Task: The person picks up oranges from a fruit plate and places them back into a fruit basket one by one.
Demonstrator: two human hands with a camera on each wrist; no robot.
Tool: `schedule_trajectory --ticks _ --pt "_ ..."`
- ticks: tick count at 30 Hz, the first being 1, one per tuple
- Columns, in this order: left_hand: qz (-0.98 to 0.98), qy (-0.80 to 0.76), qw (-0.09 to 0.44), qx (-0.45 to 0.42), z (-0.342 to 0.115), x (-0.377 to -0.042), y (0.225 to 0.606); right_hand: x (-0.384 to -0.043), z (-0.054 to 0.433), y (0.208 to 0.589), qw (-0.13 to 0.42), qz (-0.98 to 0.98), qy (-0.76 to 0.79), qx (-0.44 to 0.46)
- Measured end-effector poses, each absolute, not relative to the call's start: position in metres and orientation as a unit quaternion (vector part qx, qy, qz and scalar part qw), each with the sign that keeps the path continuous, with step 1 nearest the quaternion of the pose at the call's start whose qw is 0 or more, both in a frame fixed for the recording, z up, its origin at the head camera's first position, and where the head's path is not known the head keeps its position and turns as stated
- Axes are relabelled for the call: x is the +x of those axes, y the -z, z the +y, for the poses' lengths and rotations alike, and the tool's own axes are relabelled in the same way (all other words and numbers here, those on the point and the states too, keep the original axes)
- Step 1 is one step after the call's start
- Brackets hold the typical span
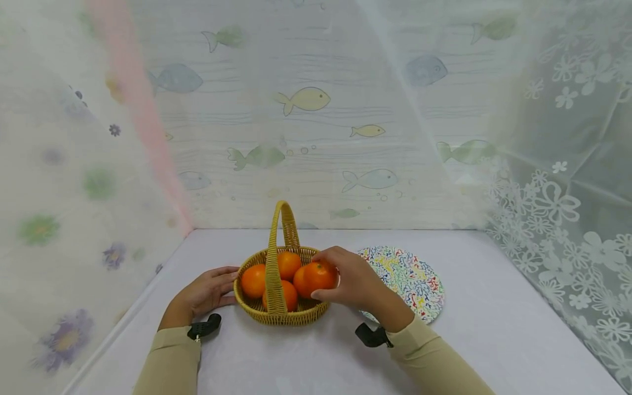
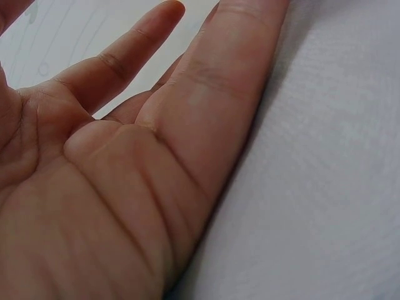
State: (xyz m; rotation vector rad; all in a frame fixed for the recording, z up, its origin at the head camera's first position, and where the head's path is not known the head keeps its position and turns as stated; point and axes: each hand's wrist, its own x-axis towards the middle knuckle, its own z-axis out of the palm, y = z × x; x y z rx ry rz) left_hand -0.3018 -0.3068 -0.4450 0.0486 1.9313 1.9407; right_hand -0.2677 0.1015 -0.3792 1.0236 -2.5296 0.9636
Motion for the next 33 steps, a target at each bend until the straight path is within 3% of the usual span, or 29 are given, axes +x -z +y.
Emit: schedule_trajectory --ticks 12,33 --pt "0.69 -0.695 0.2 0.008 -0.308 -0.3 0.447 -0.257 0.09 0.381 0.072 -0.87 -0.315 0.373" --pt "0.689 -0.695 0.204 0.006 -0.308 -0.303 0.443 -0.263 0.087 0.391 0.07 -0.88 -0.317 0.347"
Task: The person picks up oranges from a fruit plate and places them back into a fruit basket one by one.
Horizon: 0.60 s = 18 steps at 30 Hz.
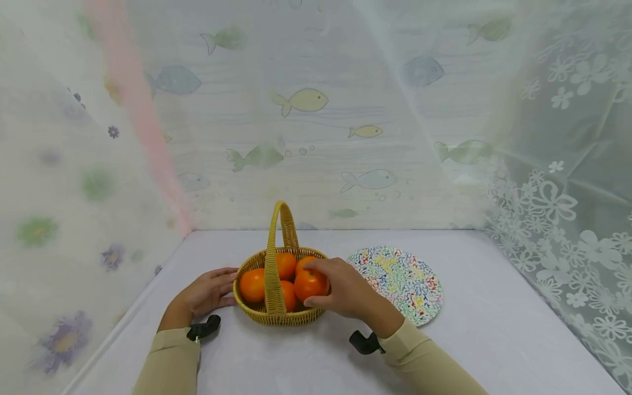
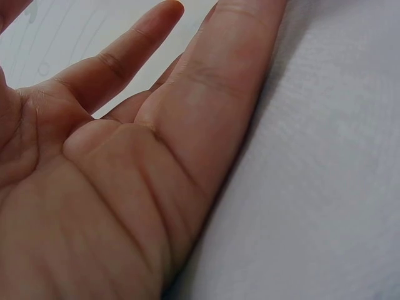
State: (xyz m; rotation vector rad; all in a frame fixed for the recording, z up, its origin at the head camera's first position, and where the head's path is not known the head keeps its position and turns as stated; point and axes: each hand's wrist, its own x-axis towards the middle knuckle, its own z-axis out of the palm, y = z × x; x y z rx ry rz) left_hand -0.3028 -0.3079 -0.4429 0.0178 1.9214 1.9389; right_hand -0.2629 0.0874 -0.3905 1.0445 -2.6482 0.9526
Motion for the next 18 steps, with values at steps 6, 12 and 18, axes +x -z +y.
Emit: schedule_trajectory --ticks 6,12,18 --pt "0.693 -0.692 0.203 0.008 -0.3074 -0.3009 0.4429 -0.2606 0.0866 0.3902 0.066 -0.888 -0.305 0.338" --pt "0.697 -0.689 0.198 0.011 -0.3069 -0.2982 0.4417 -0.2608 0.0864 0.3905 0.057 -0.891 -0.295 0.341" --pt "0.699 -0.688 0.196 0.004 -0.3073 -0.299 0.4411 -0.2587 0.0857 0.3882 0.055 -0.897 -0.279 0.339"
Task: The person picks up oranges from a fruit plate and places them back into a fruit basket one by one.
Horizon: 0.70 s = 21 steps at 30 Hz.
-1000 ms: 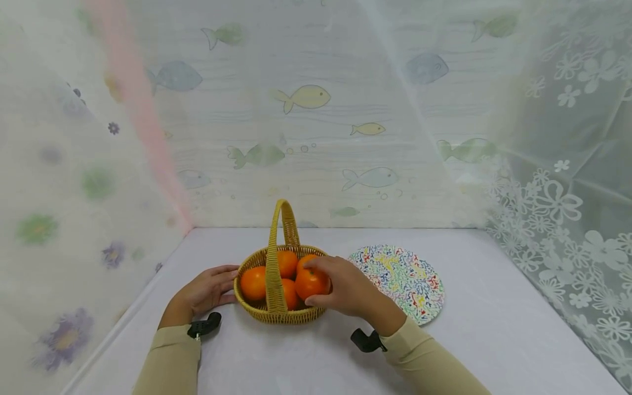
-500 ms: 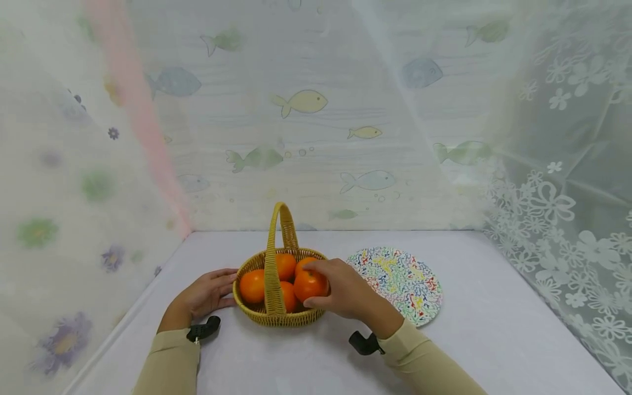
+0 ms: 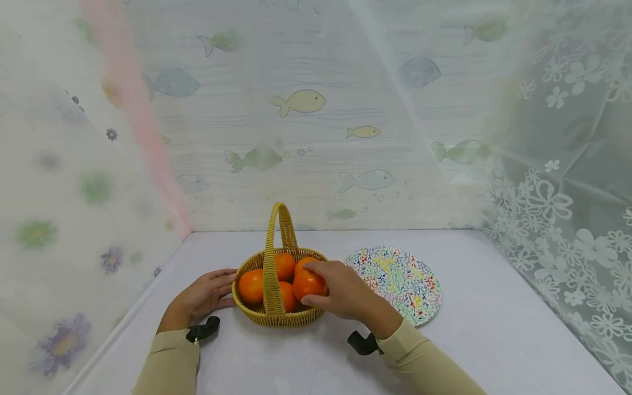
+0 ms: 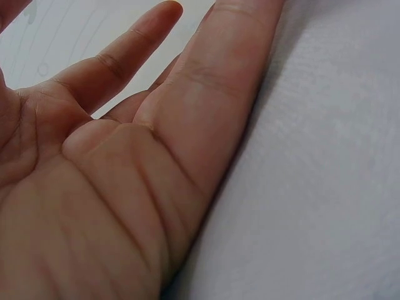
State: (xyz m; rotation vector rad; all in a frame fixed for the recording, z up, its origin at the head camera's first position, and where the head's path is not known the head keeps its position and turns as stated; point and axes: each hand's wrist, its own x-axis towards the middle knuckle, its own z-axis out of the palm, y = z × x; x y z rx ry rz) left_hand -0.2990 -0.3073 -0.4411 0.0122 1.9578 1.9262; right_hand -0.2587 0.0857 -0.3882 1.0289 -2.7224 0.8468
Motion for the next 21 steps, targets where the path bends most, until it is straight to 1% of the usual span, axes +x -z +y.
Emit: schedule_trajectory --ticks 7,12,16,21 --pt "0.693 -0.693 0.2 0.01 -0.312 -0.301 0.44 -0.258 0.08 0.388 0.052 -0.902 -0.264 0.336" --pt "0.689 -0.696 0.203 -0.001 -0.312 -0.299 0.442 -0.257 0.08 0.389 0.063 -0.904 -0.247 0.344" --pt "0.694 -0.692 0.198 0.004 -0.311 -0.298 0.441 -0.258 0.083 0.389 0.068 -0.9 -0.257 0.346" --pt "0.702 -0.684 0.196 0.014 -0.307 -0.301 0.438 -0.262 0.09 0.387 0.056 -0.89 -0.29 0.348"
